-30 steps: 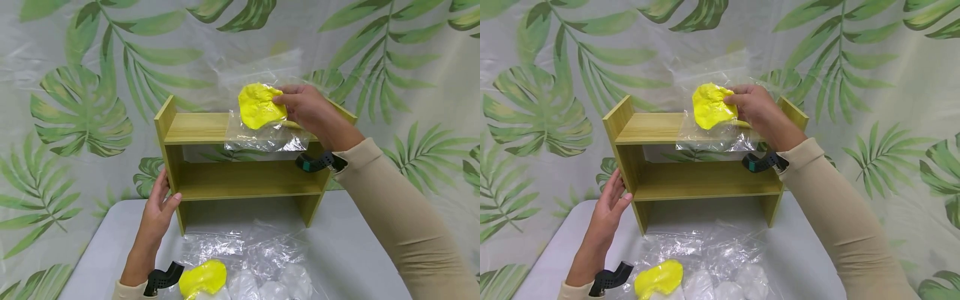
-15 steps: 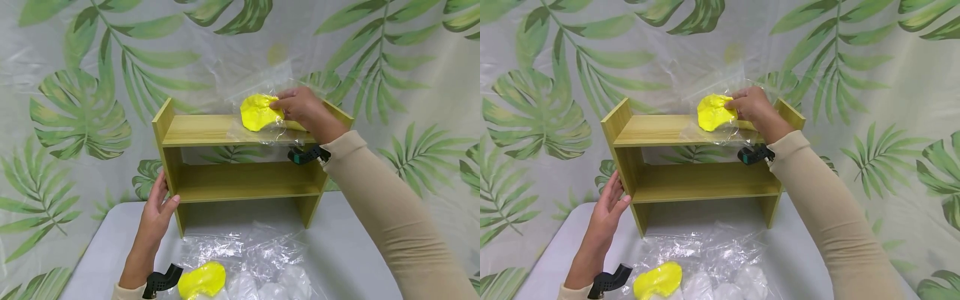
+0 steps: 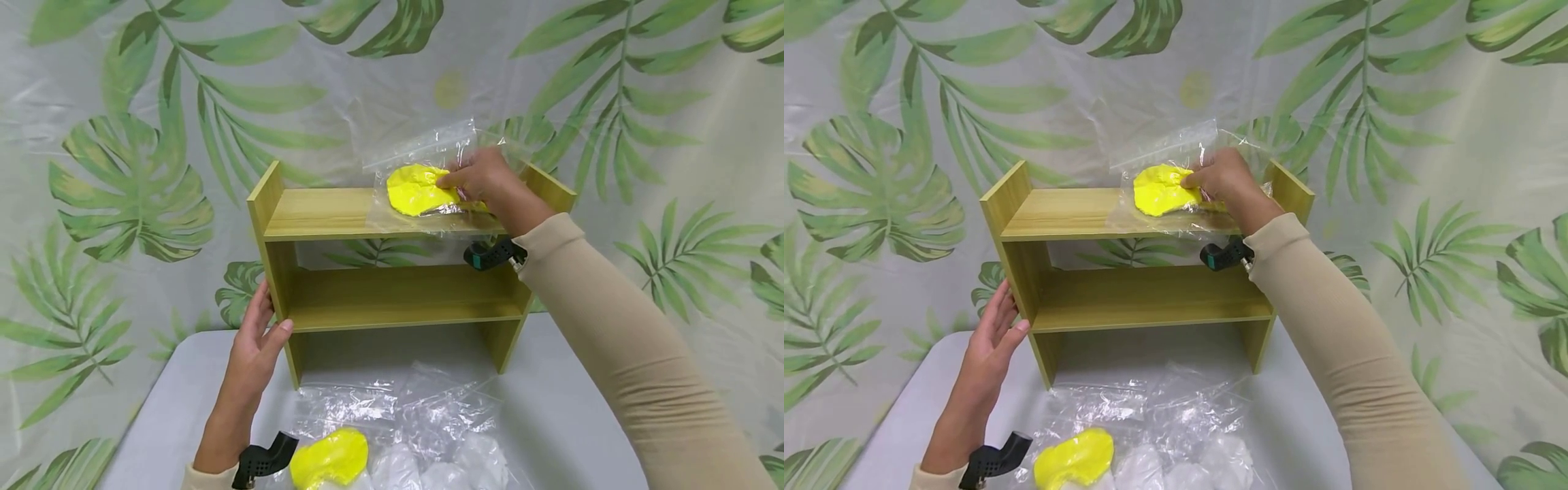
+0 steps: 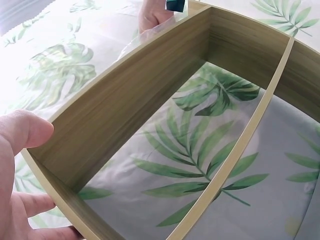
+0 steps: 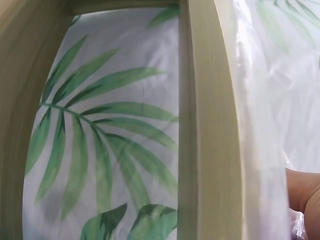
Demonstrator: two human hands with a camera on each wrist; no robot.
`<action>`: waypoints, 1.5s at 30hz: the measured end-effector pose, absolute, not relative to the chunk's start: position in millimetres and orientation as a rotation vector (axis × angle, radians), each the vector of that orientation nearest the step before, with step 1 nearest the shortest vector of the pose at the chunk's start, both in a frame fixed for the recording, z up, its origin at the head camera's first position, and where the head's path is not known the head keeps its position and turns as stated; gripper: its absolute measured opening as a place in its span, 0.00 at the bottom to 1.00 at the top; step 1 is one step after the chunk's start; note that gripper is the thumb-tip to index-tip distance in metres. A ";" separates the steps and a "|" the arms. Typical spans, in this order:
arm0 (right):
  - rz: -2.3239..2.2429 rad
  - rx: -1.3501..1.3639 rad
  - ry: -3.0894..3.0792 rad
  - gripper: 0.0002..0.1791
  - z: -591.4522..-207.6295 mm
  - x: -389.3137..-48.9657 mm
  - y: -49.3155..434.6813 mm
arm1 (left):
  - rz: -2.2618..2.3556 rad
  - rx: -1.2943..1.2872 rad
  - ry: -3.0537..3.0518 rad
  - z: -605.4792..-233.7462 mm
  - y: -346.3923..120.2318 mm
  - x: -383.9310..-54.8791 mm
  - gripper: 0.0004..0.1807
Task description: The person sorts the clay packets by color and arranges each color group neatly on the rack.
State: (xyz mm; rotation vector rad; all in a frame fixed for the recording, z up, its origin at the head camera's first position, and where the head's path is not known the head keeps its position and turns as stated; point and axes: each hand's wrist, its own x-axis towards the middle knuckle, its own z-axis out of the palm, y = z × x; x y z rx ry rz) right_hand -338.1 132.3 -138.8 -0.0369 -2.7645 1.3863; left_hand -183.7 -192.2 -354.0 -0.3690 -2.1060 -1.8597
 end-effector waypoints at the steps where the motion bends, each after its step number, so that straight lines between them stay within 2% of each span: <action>1: 1.374 -0.036 -2.766 0.16 -139.0 -338.1 132.1 | -1.859 -0.372 -2.105 -354.1 -192.1 -183.7 0.38; 7: 1.358 -0.033 -2.783 0.19 -137.3 -335.5 133.2 | -1.883 -0.375 -2.090 -355.2 -190.8 -182.9 0.38; 15: 1.672 -0.006 -2.685 0.20 -126.5 -322.7 141.1 | -1.901 -0.372 -2.082 -354.0 -190.4 -182.6 0.38; 21: 1.765 0.025 -2.635 0.32 -118.6 -312.5 153.6 | -1.903 -0.383 -2.077 -351.9 -190.8 -181.8 0.38; 24: 1.802 0.066 -2.612 0.35 -116.1 -306.0 162.2 | -1.910 -0.391 -2.068 -351.9 -191.0 -181.7 0.38; 40: 2.058 0.247 -2.442 0.40 -123.6 -244.1 206.9 | -1.924 -0.385 -2.080 -353.9 -190.4 -182.7 0.38; 45: 2.104 0.376 -2.407 0.37 -135.9 -223.0 211.4 | -1.932 -0.369 -2.082 -352.8 -191.9 -181.1 0.38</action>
